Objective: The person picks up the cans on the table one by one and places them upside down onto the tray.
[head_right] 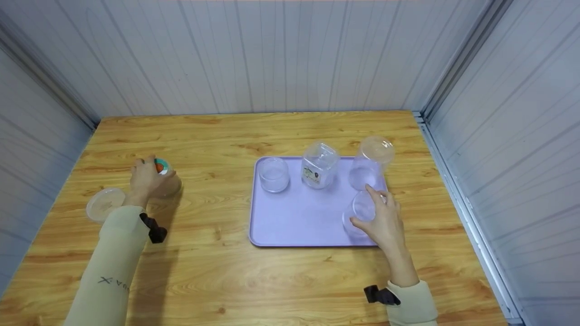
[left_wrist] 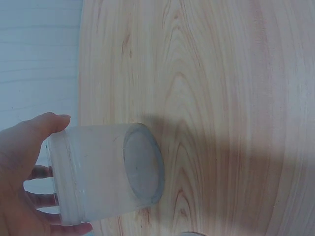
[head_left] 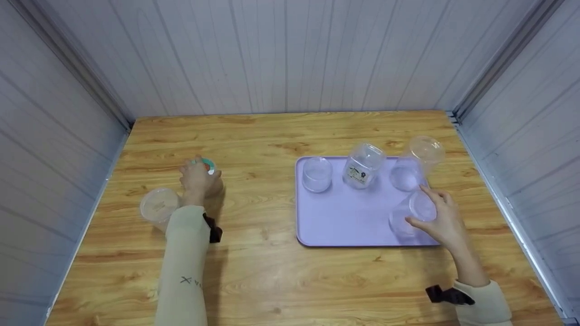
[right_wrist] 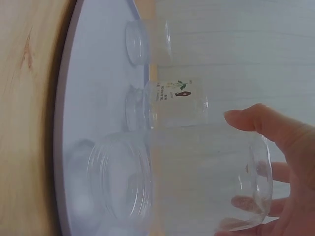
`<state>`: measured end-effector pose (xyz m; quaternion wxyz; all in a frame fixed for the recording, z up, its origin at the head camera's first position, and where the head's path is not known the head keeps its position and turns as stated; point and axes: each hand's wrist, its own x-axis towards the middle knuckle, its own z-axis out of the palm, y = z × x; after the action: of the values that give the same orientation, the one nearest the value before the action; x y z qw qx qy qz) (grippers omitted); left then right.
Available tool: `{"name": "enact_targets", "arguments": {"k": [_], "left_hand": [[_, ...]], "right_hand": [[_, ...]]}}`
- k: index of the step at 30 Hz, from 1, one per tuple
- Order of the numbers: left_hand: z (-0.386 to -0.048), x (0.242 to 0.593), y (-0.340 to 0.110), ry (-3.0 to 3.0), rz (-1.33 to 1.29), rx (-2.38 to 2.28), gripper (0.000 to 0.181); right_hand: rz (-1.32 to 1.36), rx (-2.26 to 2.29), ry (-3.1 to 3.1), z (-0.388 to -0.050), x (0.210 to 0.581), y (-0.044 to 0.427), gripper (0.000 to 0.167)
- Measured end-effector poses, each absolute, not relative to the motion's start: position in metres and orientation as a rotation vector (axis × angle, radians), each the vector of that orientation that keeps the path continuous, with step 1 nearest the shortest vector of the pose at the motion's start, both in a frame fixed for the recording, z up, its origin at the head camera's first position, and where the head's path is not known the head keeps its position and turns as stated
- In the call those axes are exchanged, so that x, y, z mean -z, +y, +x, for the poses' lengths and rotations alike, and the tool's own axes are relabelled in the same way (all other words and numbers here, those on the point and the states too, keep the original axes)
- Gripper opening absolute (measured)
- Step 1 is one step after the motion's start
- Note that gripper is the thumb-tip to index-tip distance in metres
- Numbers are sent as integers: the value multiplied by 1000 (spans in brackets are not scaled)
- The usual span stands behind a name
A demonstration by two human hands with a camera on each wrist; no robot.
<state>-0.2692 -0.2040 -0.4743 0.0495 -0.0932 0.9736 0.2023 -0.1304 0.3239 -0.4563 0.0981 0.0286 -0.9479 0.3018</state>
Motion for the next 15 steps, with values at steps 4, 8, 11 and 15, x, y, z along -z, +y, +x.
{"name": "enact_targets", "arguments": {"k": [4, 8, 11, 15], "left_hand": [[-269, 476, -204, 3017, -299, -634, 74], [-269, 478, -205, 3047, -305, -662, 71], [-269, 477, -205, 3058, -306, -672, 70], [-270, 475, -202, 3083, -301, -686, 70]], "right_hand": [[68, -890, -2819, -130, 458, 327, 79], [45, -882, -2828, -131, 458, 331, 79], [27, -870, -2844, -132, 456, 334, 80], [16, -857, -2873, -132, 454, 337, 81]]}}
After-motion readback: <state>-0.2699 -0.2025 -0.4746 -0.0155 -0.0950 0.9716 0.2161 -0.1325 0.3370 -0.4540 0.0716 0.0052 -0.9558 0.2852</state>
